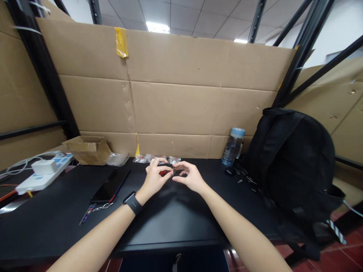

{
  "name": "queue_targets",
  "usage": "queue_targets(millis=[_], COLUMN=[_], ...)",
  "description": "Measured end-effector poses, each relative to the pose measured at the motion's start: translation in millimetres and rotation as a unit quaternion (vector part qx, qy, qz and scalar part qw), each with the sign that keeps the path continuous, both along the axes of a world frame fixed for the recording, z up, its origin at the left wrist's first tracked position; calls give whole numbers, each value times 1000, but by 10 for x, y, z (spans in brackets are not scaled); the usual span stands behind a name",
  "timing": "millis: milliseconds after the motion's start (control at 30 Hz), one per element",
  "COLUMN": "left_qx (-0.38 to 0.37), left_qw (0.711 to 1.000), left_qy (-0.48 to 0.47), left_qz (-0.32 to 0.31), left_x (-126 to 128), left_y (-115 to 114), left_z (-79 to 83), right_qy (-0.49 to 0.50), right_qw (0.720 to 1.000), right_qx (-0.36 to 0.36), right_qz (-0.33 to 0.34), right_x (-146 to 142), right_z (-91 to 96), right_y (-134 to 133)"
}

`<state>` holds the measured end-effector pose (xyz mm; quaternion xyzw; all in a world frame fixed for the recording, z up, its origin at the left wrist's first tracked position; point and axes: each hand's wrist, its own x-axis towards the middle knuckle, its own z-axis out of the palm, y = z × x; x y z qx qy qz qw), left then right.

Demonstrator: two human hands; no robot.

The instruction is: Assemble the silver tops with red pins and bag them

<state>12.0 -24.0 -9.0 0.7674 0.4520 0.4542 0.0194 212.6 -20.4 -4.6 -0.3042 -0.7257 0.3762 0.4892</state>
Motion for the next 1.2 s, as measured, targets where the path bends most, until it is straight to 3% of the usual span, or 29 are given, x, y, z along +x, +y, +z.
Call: queue_targets(millis=[800,1033,1200], left_qx=[85,86,80], left_qw=[992,992,992], left_qy=[82,83,94], left_qz=[35,39,17], left_x=[-21,-19,-28], left_y=[-19,-28,-13], left_z=[11,31,20], right_qy=[64,-47,-82], right_qw=[993,999,996], right_qx=[-101,-9,3], right_qz=[24,3,-14], right_x=[-14,65,69], right_z=[-84,-56,-75], right_y=[50,89,92])
